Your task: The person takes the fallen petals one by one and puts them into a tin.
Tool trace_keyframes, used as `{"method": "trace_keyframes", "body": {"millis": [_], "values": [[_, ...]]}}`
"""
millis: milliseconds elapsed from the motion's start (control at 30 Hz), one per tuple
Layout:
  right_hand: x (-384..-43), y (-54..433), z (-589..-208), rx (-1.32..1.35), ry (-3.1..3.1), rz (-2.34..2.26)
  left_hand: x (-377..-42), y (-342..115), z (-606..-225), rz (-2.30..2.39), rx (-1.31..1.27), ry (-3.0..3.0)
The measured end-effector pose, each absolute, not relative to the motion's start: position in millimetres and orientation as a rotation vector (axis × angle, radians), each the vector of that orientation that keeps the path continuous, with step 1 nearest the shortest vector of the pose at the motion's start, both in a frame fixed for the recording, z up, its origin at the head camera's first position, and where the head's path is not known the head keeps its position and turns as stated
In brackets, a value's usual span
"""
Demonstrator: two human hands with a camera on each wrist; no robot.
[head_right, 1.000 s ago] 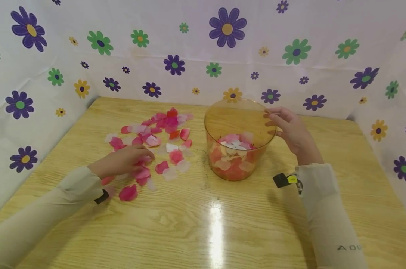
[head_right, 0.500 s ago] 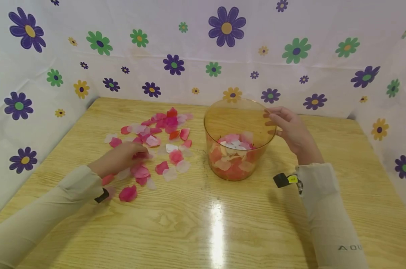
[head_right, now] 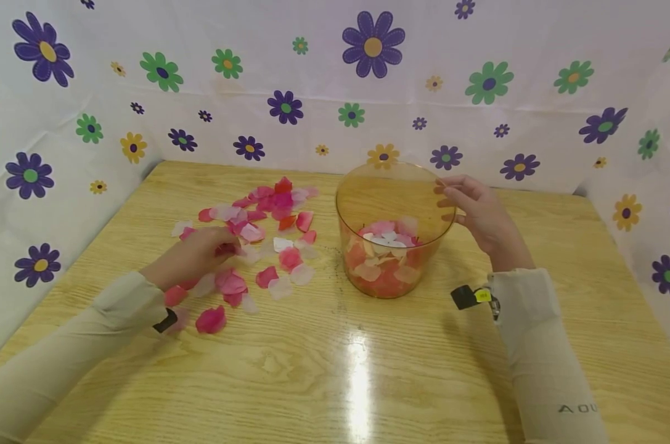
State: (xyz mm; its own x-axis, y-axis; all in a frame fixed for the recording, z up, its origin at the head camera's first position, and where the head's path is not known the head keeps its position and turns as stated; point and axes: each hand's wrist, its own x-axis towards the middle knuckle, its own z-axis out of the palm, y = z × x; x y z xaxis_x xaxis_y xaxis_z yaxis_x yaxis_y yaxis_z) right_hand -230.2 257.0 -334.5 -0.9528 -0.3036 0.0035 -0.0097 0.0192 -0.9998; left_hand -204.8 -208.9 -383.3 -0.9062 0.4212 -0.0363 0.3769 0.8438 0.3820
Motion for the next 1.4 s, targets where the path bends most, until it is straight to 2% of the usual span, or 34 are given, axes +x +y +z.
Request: {"method": "trace_keyframes", "body": {"millis": [200, 400, 567, 833, 1100, 1400], "values": [[-230, 259, -335, -0.331, 2.064, -2.052, -209, -210, -373, 0.593, 0.663, 2.929], [-230, 261, -335, -0.33, 2.065, -2.056, -212, -195, -351, 0.574, 0.82, 2.997], [-229, 262, -335, -0.324, 2.073, -2.053, -219, -161, -317, 0.587, 0.945, 3.007], [-228, 260, -333, -0.33, 2.074, -2.046, -222, -83, -267, 0.708, 1.322, 2.945], [-229, 258, -334, -0.312, 2.093, -2.029, -225, -18, -256, 0.672, 1.45, 2.839], [-230, 259, -334, -0.317, 2.122, -1.991, -225, 2, -249, 0.568, 1.431, 2.742]]}}
